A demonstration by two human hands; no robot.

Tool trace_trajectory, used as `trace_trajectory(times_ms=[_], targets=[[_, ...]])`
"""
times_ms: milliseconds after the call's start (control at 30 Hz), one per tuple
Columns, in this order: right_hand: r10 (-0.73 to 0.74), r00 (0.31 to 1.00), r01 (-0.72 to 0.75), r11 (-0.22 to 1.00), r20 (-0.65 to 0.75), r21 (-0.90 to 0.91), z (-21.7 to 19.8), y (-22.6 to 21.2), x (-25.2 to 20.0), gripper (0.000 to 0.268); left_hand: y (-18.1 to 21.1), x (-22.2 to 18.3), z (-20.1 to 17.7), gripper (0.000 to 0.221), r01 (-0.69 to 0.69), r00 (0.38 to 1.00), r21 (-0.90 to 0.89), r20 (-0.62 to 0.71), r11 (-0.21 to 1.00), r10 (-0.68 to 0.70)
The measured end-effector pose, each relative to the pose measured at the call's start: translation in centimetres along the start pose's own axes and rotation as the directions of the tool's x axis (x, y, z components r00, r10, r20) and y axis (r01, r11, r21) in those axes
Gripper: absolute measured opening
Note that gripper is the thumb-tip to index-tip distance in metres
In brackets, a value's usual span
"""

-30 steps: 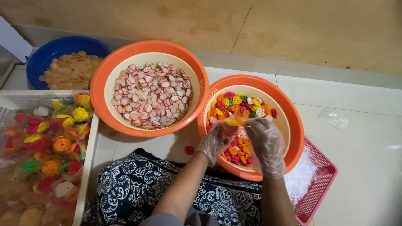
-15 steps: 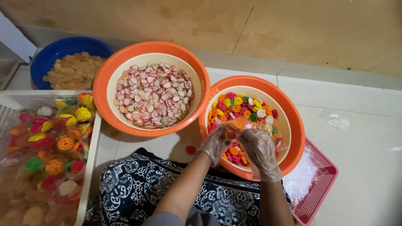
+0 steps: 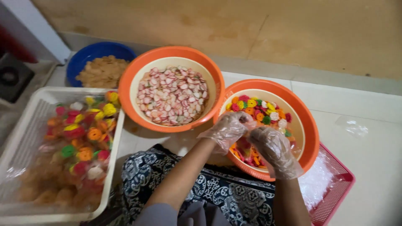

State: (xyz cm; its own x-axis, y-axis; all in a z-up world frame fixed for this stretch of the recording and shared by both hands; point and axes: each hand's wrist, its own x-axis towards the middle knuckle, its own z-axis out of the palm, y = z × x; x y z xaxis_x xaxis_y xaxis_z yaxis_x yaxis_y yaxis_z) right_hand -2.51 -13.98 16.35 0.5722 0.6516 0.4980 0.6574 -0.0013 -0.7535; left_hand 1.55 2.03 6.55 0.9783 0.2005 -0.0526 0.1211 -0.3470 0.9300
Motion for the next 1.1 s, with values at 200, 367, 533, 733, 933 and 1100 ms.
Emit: trace_trajectory(times_ms=[200,367,533,733,933,1100], targets=[[-0.056,0.993,0.062,0.996,0.104,-0.06,2.0,-0.9,2.1,0.01,-9.1,3.3,-0.1,0.029,0.011,0.502,0.966,-0.228,0.258,0.834],[-0.113,0.976,0.139,0.981,0.187,-0.137,5.1,-2.2,4.5,0.014,-6.1,-1.3,-11.4,0.027,-0.071,0.758,0.842,0.394,-0.536,0.519],[-0.169,0.954,0.219,0.958,0.249,-0.188,9.1,-3.6,8.4,0.017,-7.2,-3.5,-18.4,0.038,-0.082,0.748,0.812,0.433,-0.577,0.503],[-0.234,0.912,0.321,0.918,0.336,-0.234,15.7,-5.4,13.5,0.021,-24.2,2.3,-25.8,0.009,-0.067,0.834,0.991,-0.01,0.119,0.552],[-0.283,0.864,0.413,0.871,0.416,-0.266,24.2,-8.0,18.6,0.026,-8.1,-14.4,-39.3,0.006,0.187,0.81,0.703,0.285,-0.686,0.512],[-0.309,0.83,0.474,0.83,0.464,-0.295,31.5,-10.6,21.4,0.029,-3.4,-21.5,-44.9,0.013,0.199,0.951,0.673,0.044,-0.713,0.306]])
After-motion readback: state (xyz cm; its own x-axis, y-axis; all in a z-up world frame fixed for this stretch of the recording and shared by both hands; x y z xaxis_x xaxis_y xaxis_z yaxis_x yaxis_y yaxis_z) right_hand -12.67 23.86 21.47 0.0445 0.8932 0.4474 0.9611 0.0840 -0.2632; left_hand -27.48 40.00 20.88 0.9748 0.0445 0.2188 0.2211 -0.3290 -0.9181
